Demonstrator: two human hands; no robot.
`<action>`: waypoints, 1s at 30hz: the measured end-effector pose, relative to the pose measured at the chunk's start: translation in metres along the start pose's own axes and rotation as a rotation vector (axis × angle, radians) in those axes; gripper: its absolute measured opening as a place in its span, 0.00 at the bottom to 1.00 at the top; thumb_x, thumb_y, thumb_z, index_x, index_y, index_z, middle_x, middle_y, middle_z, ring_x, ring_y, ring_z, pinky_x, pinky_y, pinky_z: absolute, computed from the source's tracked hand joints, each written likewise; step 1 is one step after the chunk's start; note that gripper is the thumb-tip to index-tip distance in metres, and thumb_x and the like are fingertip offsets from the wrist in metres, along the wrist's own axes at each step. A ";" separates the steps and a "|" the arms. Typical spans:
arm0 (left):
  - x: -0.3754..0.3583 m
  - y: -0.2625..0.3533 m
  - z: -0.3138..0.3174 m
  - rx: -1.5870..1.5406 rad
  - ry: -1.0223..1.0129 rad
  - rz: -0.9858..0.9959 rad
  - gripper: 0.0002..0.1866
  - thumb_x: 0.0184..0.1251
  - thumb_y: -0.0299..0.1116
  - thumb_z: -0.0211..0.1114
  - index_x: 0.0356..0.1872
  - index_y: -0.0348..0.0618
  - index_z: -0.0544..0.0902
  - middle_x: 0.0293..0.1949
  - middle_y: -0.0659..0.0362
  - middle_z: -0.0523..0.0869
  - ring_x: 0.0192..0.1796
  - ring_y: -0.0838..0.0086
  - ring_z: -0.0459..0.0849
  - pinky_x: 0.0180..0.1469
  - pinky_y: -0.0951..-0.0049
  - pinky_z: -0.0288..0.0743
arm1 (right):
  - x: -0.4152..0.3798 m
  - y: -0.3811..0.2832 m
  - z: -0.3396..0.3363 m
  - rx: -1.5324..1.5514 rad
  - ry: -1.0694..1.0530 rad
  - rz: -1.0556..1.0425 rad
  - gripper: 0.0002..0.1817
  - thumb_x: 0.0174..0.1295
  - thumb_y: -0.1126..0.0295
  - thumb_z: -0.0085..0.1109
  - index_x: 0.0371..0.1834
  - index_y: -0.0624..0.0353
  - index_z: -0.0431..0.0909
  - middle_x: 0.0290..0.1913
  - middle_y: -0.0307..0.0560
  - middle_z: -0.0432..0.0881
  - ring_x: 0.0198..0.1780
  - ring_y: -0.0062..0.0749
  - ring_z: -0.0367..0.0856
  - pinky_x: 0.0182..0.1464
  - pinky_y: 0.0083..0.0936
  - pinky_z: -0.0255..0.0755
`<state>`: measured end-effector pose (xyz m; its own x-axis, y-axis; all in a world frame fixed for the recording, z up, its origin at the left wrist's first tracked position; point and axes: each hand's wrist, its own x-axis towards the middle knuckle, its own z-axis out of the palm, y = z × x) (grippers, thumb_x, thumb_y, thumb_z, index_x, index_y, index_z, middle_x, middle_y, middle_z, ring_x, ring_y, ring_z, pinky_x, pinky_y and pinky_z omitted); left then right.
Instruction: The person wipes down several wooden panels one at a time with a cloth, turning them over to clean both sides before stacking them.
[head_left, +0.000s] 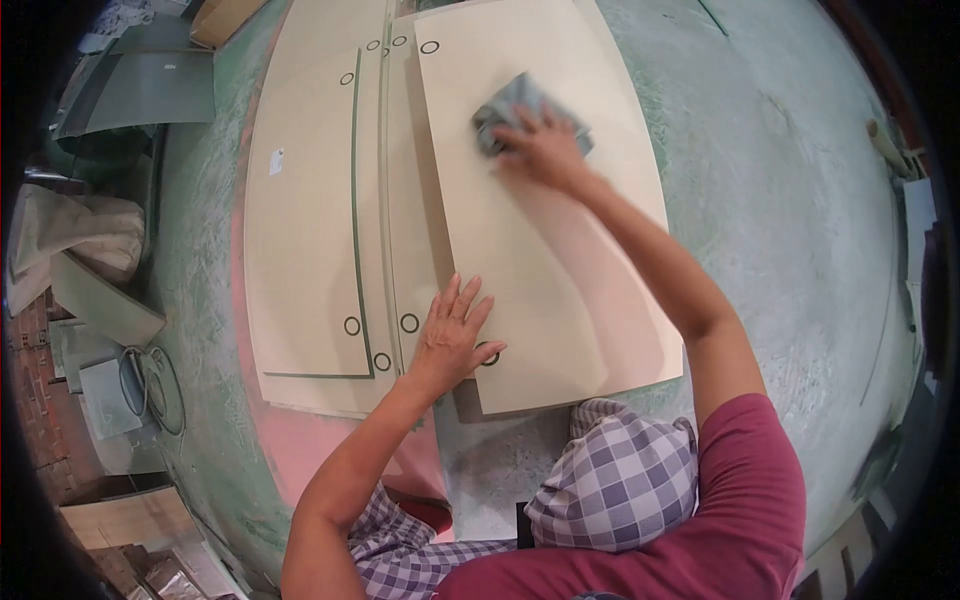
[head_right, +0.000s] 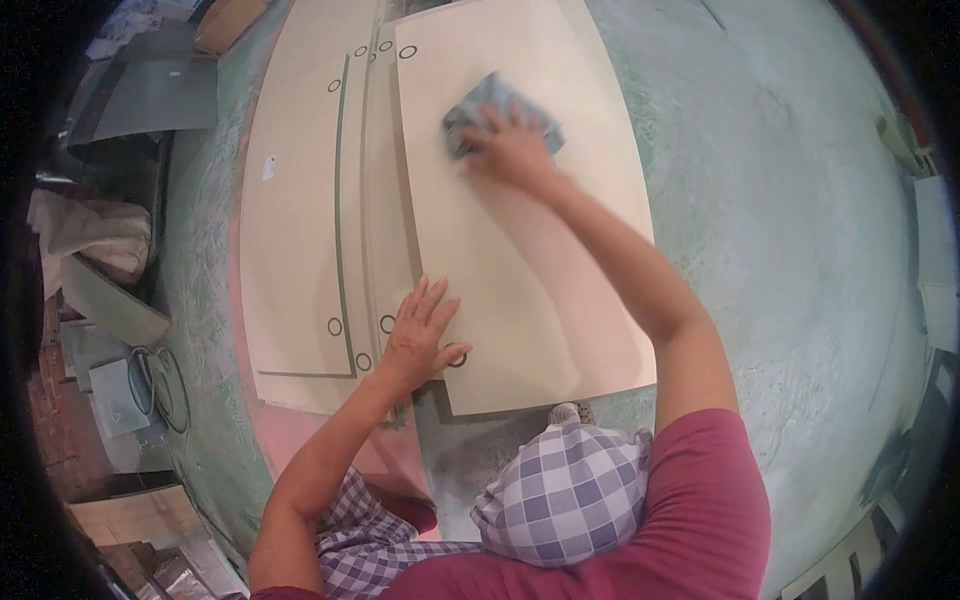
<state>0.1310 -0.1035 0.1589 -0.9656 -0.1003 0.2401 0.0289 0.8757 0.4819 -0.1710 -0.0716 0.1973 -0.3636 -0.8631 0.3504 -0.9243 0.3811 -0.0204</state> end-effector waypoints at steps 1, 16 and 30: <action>0.000 0.000 0.000 0.003 -0.007 -0.002 0.33 0.49 0.44 0.68 0.55 0.38 0.70 0.64 0.49 0.60 0.68 0.51 0.53 0.63 0.51 0.56 | -0.014 -0.017 0.009 0.007 0.023 -0.074 0.23 0.49 0.50 0.60 0.52 0.33 0.74 0.64 0.43 0.62 0.66 0.59 0.54 0.60 0.62 0.51; 0.000 0.029 -0.003 0.012 0.007 -0.058 0.40 0.47 0.52 0.67 0.62 0.50 0.63 0.67 0.52 0.52 0.70 0.51 0.46 0.63 0.44 0.54 | 0.049 0.019 0.009 -0.109 0.127 -0.153 0.17 0.56 0.61 0.53 0.51 0.33 0.75 0.62 0.43 0.66 0.61 0.58 0.61 0.60 0.51 0.55; -0.015 0.040 0.000 -0.107 -0.024 -0.099 0.41 0.46 0.57 0.66 0.62 0.56 0.63 0.67 0.54 0.51 0.70 0.51 0.43 0.63 0.39 0.51 | 0.203 0.164 0.039 -0.329 0.134 0.281 0.24 0.60 0.47 0.40 0.62 0.24 0.61 0.67 0.44 0.58 0.61 0.61 0.62 0.59 0.52 0.58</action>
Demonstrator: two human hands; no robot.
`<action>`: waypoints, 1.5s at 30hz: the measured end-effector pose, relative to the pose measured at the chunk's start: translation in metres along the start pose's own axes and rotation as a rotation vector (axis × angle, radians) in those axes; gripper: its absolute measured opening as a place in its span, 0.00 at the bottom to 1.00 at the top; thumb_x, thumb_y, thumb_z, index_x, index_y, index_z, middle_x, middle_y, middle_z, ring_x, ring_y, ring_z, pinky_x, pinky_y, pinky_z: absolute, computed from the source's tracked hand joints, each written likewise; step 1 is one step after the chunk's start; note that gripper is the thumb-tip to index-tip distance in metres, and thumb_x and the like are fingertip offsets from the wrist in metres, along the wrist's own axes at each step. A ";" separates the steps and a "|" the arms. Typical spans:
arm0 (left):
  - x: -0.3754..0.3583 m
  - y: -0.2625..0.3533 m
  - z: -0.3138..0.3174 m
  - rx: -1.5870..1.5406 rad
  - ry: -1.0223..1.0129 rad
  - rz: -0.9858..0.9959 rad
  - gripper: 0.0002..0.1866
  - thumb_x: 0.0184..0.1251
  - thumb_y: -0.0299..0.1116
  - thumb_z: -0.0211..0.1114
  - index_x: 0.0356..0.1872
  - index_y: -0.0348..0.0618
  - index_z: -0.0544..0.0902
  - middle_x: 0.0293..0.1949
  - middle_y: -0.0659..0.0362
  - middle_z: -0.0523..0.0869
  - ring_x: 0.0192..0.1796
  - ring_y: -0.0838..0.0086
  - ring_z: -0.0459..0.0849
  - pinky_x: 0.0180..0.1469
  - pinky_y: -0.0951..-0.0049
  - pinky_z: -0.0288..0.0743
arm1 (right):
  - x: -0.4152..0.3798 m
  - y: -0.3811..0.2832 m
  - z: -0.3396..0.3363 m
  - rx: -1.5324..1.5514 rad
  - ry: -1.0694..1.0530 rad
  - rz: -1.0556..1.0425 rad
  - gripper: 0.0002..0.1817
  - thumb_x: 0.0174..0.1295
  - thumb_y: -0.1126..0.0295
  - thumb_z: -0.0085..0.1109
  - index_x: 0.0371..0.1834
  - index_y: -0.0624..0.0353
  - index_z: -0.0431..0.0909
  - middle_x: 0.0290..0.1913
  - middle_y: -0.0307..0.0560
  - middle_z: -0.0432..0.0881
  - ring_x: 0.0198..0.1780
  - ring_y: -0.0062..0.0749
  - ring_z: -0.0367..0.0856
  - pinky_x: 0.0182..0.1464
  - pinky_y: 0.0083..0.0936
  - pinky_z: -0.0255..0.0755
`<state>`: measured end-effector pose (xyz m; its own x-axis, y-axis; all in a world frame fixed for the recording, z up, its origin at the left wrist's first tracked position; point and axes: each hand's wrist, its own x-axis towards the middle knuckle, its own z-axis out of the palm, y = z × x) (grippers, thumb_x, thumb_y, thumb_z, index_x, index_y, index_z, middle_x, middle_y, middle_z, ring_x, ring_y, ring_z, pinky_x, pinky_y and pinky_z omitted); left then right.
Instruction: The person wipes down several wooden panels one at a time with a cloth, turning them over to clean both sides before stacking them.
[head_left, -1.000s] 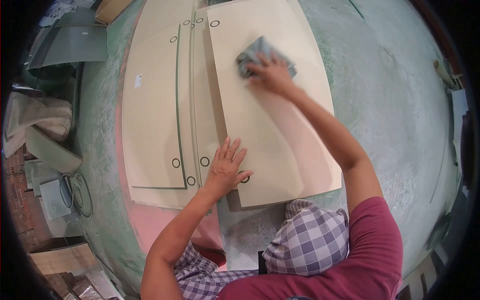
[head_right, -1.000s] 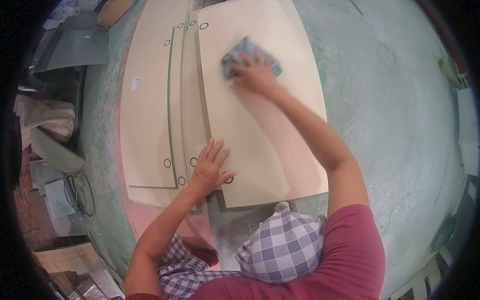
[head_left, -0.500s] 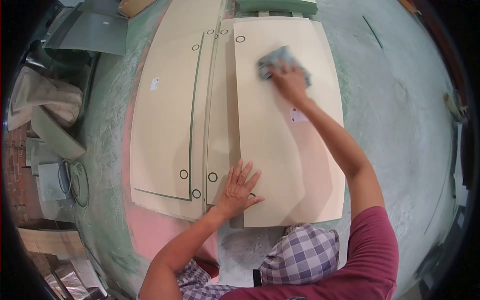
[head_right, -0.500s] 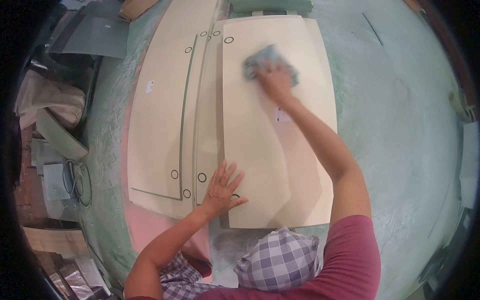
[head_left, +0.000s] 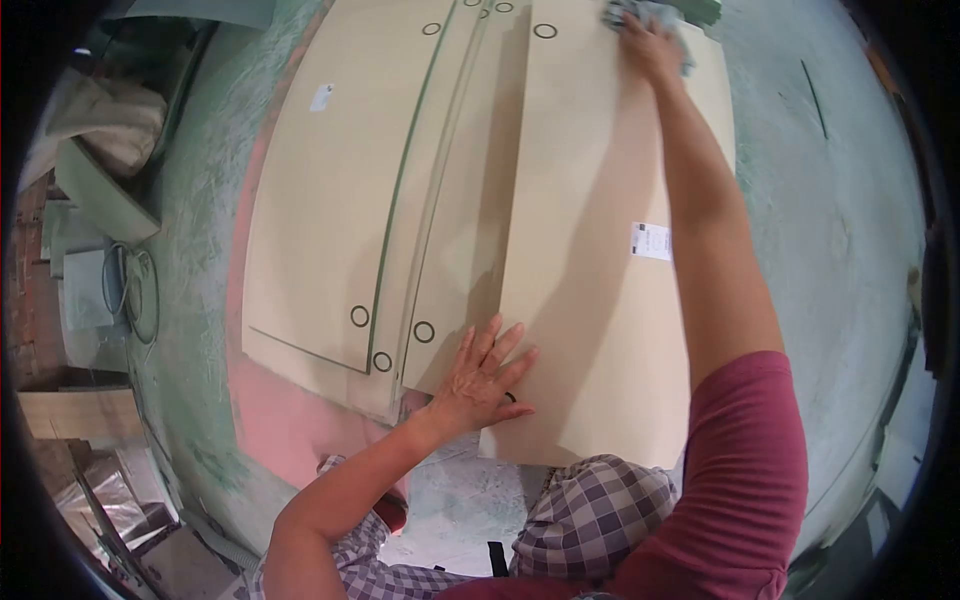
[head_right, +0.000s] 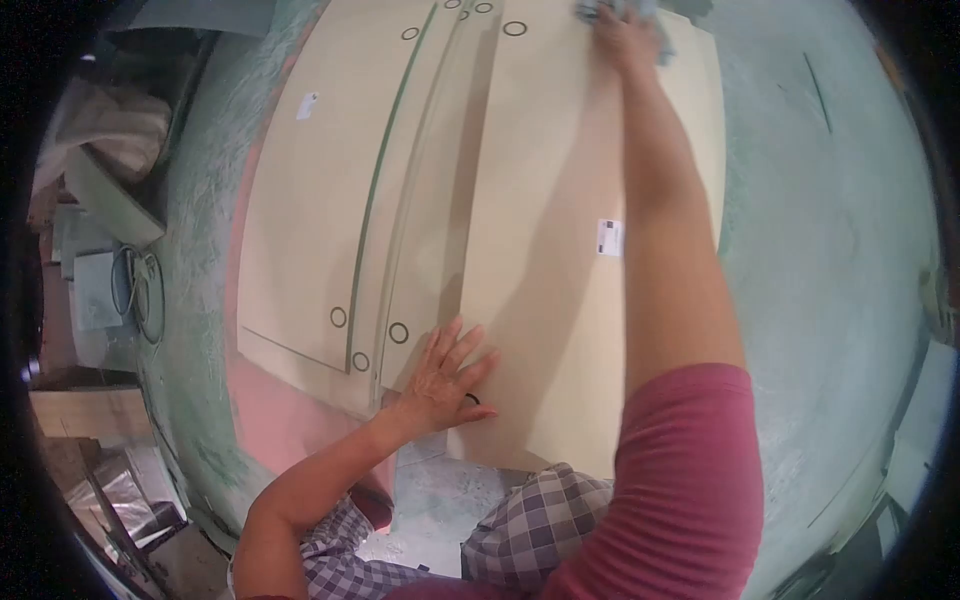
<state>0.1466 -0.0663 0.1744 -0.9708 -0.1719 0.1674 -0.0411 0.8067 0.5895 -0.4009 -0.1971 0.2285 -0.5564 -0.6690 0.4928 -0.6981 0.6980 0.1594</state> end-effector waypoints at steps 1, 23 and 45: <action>0.001 0.002 -0.001 -0.002 -0.012 0.009 0.41 0.46 0.57 0.66 0.63 0.55 0.63 0.67 0.54 0.51 0.70 0.51 0.43 0.63 0.38 0.51 | -0.010 0.009 -0.019 -0.042 -0.039 0.107 0.24 0.60 0.45 0.39 0.63 0.23 0.61 0.68 0.42 0.57 0.63 0.62 0.59 0.60 0.54 0.56; 0.038 -0.067 0.020 0.209 -0.059 -0.051 0.38 0.56 0.58 0.56 0.64 0.46 0.61 0.63 0.45 0.58 0.68 0.50 0.50 0.67 0.47 0.44 | -0.463 0.019 -0.165 0.460 -0.177 0.110 0.19 0.48 0.84 0.54 0.44 0.55 0.76 0.60 0.52 0.66 0.56 0.54 0.66 0.58 0.41 0.60; 0.012 -0.067 0.037 -0.826 -0.122 -1.089 0.36 0.63 0.56 0.51 0.58 0.31 0.62 0.48 0.47 0.75 0.48 0.63 0.77 0.47 0.62 0.74 | -0.550 0.062 -0.178 0.628 -0.917 0.704 0.32 0.63 0.43 0.40 0.36 0.70 0.70 0.33 0.63 0.76 0.37 0.45 0.75 0.40 0.35 0.66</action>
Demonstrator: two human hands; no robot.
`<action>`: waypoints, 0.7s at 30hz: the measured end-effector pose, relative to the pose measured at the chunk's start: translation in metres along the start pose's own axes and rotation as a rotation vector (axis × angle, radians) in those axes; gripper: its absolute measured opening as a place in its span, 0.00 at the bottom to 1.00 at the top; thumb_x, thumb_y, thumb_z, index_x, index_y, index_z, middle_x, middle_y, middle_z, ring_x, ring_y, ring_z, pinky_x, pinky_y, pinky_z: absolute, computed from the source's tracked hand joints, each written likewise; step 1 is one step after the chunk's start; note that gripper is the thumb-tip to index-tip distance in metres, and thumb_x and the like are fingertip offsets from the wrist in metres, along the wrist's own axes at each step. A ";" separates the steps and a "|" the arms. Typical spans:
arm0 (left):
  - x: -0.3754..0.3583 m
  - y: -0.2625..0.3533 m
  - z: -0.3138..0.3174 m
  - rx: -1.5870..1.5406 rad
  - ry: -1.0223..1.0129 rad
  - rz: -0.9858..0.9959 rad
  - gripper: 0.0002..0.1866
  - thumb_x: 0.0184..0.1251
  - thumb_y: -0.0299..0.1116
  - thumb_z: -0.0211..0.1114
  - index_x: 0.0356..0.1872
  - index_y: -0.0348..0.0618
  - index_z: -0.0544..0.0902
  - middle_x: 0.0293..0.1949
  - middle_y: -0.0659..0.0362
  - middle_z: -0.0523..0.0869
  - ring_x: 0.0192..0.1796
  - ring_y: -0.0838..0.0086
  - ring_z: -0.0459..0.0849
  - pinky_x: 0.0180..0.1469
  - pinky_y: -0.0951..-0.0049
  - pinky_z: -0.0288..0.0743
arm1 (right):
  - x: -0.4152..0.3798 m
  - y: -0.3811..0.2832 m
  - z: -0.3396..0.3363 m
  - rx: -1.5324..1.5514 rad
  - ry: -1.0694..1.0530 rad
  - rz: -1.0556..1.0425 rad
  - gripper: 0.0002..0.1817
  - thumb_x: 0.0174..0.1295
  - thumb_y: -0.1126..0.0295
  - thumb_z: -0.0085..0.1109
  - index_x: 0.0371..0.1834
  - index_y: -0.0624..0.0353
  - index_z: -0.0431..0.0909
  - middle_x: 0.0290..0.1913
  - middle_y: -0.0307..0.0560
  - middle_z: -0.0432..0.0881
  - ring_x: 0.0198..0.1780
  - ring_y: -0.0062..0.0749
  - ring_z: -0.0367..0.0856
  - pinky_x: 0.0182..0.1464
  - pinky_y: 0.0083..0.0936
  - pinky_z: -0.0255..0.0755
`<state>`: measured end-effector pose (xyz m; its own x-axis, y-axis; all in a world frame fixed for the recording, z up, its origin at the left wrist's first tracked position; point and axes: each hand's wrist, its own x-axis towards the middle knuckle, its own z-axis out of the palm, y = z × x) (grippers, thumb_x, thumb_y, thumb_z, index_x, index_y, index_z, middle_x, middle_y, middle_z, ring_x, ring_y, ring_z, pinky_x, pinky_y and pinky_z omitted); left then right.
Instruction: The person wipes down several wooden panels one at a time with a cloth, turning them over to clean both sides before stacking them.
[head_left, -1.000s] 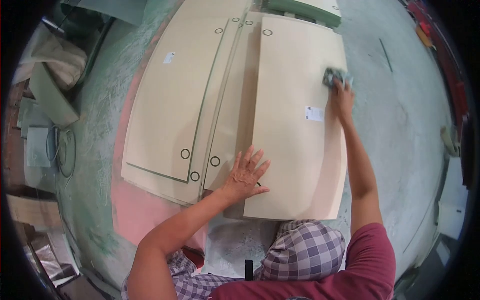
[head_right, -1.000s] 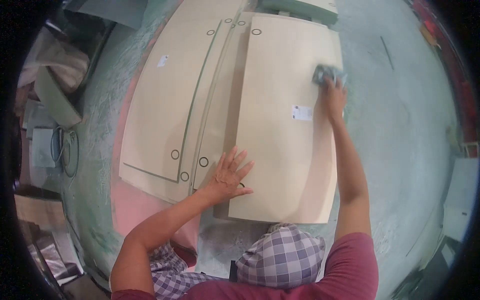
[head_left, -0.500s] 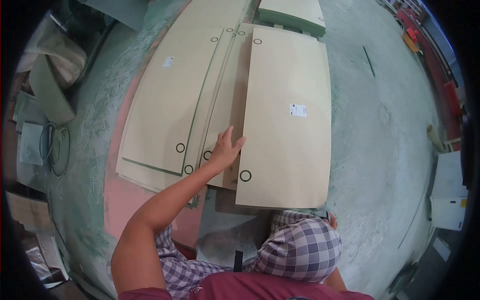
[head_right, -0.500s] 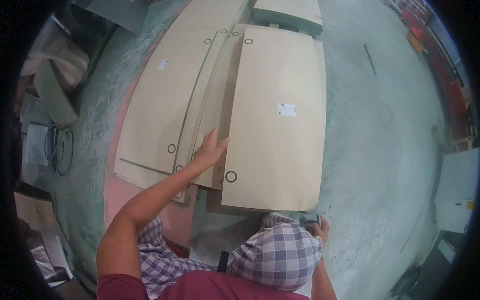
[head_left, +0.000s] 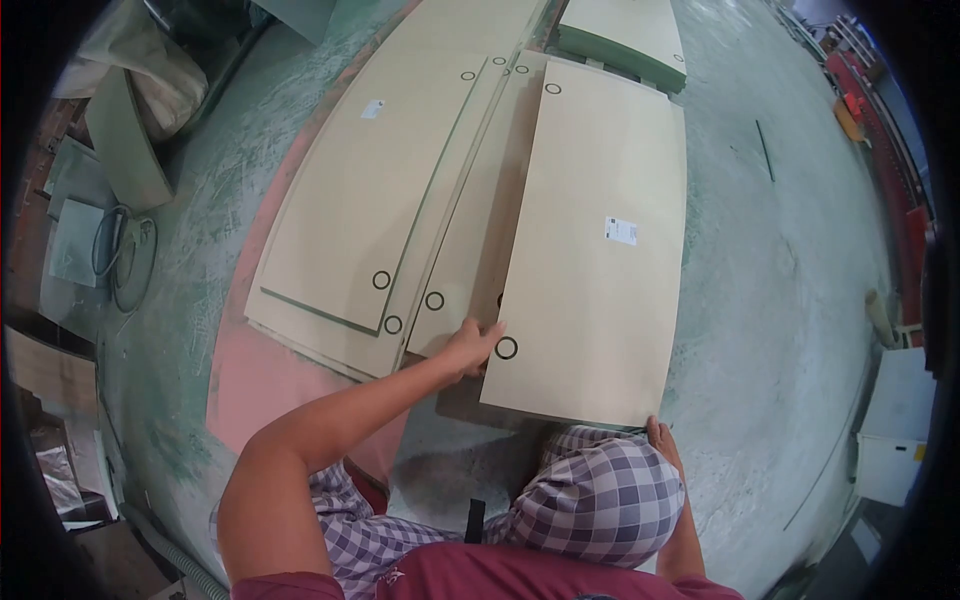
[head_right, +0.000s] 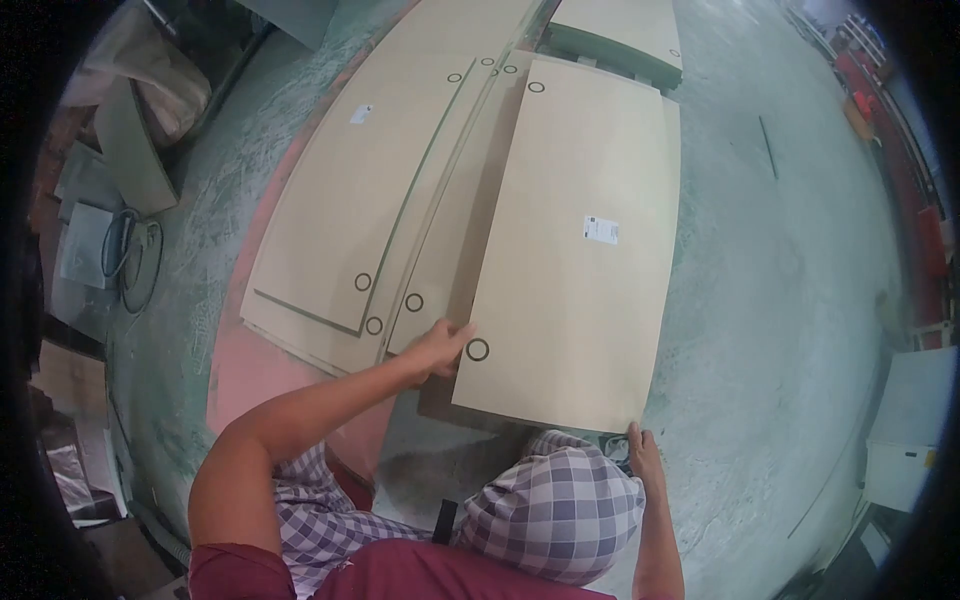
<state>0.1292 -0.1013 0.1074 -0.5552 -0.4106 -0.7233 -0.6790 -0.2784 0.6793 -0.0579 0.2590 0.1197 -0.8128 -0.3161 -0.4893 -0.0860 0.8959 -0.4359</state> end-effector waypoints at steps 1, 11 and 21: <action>-0.005 -0.002 0.002 -0.019 -0.050 -0.092 0.38 0.62 0.57 0.52 0.59 0.30 0.61 0.52 0.44 0.74 0.50 0.59 0.78 0.50 0.57 0.72 | -0.001 -0.002 -0.001 0.005 -0.028 -0.016 0.31 0.63 0.44 0.40 0.35 0.69 0.71 0.32 0.63 0.76 0.36 0.46 0.74 0.40 0.35 0.66; -0.006 -0.027 0.008 -0.158 -0.311 -0.224 0.38 0.66 0.59 0.43 0.60 0.30 0.61 0.59 0.46 0.68 0.61 0.56 0.68 0.61 0.55 0.63 | -0.009 -0.022 -0.004 -0.001 -0.011 -0.001 0.23 0.64 0.52 0.45 0.35 0.66 0.75 0.27 0.52 0.77 0.30 0.35 0.73 0.35 0.30 0.65; -0.008 -0.036 -0.018 -0.021 -0.216 -0.187 0.38 0.63 0.61 0.47 0.53 0.28 0.68 0.49 0.48 0.75 0.51 0.62 0.76 0.51 0.60 0.72 | -0.018 -0.030 0.015 -0.011 -0.148 -0.001 0.27 0.62 0.47 0.43 0.34 0.66 0.74 0.31 0.62 0.77 0.36 0.53 0.75 0.38 0.38 0.66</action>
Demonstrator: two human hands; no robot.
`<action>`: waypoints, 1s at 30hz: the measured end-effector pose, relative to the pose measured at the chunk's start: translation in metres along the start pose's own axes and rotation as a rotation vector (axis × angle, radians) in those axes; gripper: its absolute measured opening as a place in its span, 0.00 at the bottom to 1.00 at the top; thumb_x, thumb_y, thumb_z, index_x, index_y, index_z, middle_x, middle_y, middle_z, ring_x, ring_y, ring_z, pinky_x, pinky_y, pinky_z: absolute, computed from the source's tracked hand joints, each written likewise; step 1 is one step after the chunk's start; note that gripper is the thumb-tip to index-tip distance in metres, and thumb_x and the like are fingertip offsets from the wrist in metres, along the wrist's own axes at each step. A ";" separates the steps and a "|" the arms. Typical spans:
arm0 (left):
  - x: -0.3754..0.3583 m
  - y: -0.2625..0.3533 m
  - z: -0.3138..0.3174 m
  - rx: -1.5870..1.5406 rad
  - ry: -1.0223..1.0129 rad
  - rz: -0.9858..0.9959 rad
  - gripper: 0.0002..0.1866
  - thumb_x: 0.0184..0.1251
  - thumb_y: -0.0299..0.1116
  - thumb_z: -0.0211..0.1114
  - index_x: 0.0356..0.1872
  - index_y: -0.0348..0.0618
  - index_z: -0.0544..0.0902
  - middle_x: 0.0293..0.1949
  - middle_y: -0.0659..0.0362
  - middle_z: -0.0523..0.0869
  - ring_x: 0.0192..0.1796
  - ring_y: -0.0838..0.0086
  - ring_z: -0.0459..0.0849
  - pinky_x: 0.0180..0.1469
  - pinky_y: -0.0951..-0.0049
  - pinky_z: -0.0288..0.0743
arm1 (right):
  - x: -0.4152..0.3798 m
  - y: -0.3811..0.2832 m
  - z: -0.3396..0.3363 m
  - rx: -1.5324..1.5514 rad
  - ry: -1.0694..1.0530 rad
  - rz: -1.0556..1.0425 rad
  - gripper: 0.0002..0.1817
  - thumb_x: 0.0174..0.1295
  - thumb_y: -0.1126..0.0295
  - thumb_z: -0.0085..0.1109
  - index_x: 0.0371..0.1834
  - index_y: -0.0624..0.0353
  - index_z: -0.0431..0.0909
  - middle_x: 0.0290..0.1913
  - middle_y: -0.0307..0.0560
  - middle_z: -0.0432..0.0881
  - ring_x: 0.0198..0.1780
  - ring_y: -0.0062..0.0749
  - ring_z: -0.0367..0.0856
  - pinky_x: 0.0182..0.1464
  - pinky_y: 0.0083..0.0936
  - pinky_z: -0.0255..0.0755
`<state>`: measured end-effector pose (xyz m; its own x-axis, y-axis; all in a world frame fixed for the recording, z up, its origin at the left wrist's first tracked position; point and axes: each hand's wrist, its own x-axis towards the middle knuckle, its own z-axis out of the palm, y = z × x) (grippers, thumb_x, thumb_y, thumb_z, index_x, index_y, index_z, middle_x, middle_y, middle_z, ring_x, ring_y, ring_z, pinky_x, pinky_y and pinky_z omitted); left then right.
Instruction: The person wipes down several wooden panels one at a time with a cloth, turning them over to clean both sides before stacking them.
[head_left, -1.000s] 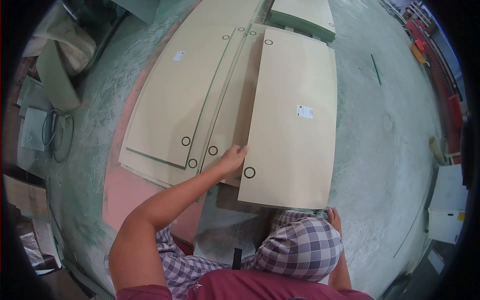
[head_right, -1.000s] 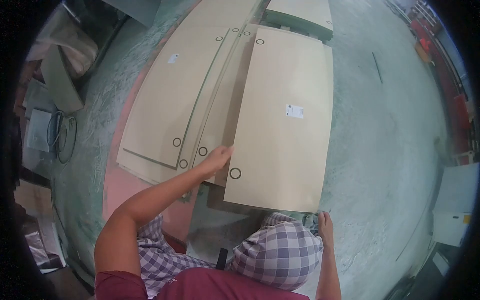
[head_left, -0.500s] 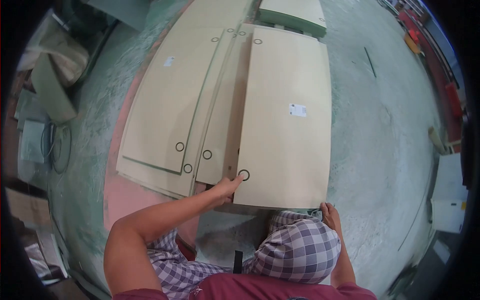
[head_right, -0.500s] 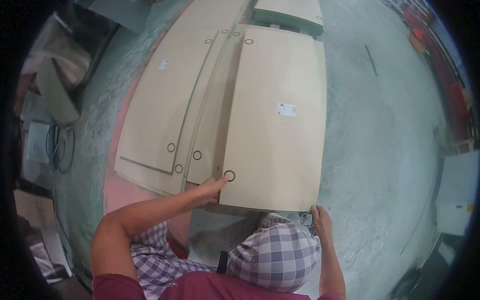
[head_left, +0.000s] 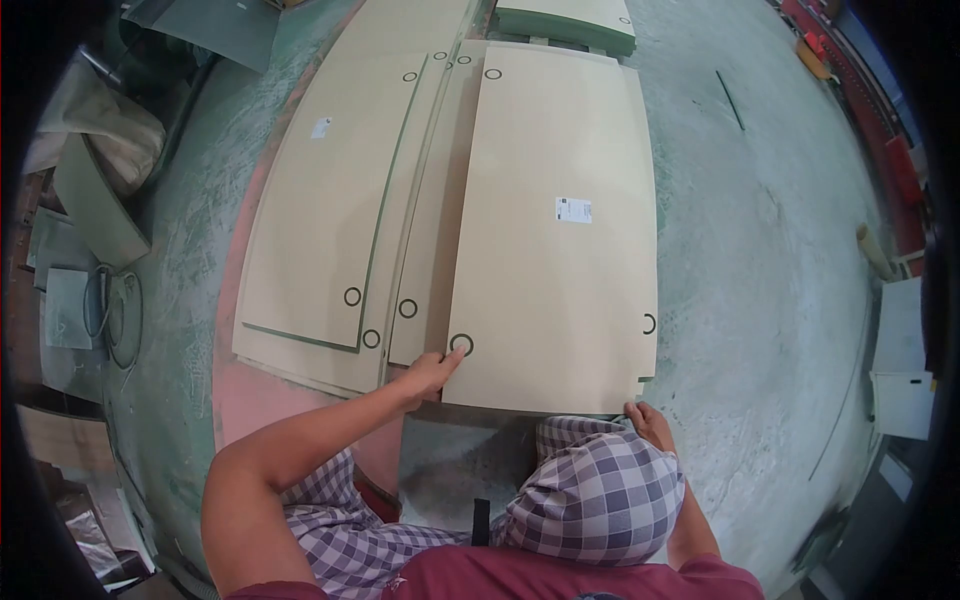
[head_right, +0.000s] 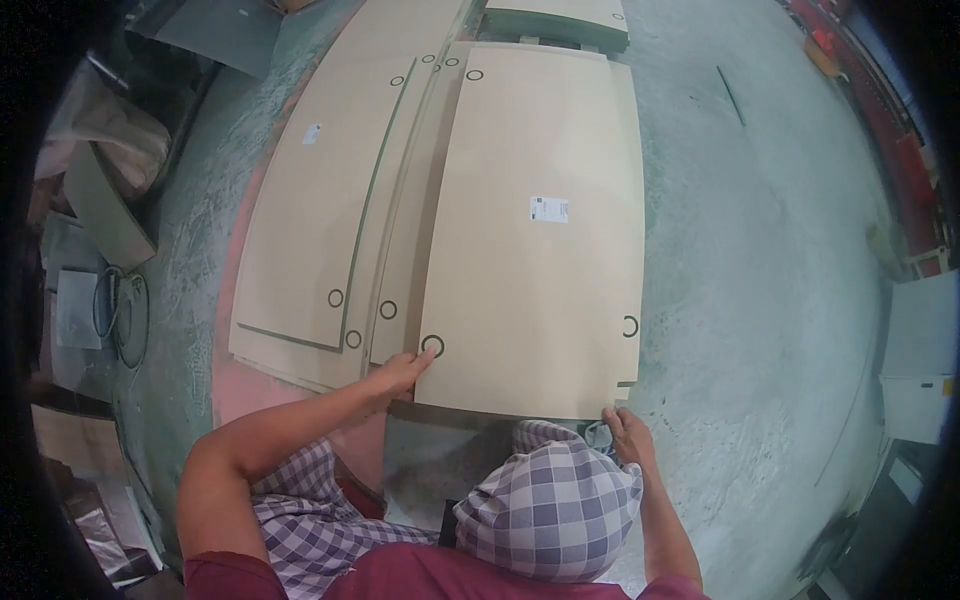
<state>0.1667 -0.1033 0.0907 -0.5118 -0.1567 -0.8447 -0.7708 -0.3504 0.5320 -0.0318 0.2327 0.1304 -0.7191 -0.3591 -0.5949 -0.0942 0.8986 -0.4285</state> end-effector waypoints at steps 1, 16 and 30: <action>-0.004 0.002 -0.002 -0.007 -0.002 -0.021 0.38 0.63 0.62 0.47 0.53 0.29 0.69 0.49 0.48 0.75 0.52 0.62 0.75 0.52 0.60 0.72 | -0.001 0.001 0.001 -0.001 0.000 -0.003 0.27 0.62 0.47 0.43 0.34 0.66 0.74 0.31 0.62 0.77 0.36 0.53 0.75 0.38 0.38 0.66; -0.008 0.002 -0.021 0.142 -0.244 -0.046 0.38 0.63 0.62 0.46 0.53 0.30 0.70 0.47 0.46 0.78 0.49 0.61 0.79 0.53 0.63 0.72 | 0.012 0.066 -0.015 0.098 -0.153 0.097 0.26 0.60 0.49 0.48 0.41 0.66 0.77 0.33 0.54 0.80 0.35 0.34 0.77 0.39 0.29 0.69; -0.007 0.016 -0.004 0.275 0.013 0.089 0.31 0.63 0.56 0.53 0.38 0.28 0.75 0.32 0.50 0.79 0.30 0.68 0.82 0.30 0.70 0.80 | 0.021 0.070 0.022 0.368 -0.051 0.025 0.22 0.64 0.55 0.45 0.26 0.67 0.72 0.18 0.37 0.68 0.23 0.21 0.62 0.24 0.24 0.58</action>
<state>0.1595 -0.1119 0.1045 -0.5787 -0.1885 -0.7935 -0.7978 -0.0711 0.5987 -0.0385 0.2822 0.0727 -0.6816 -0.3591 -0.6375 0.1835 0.7595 -0.6241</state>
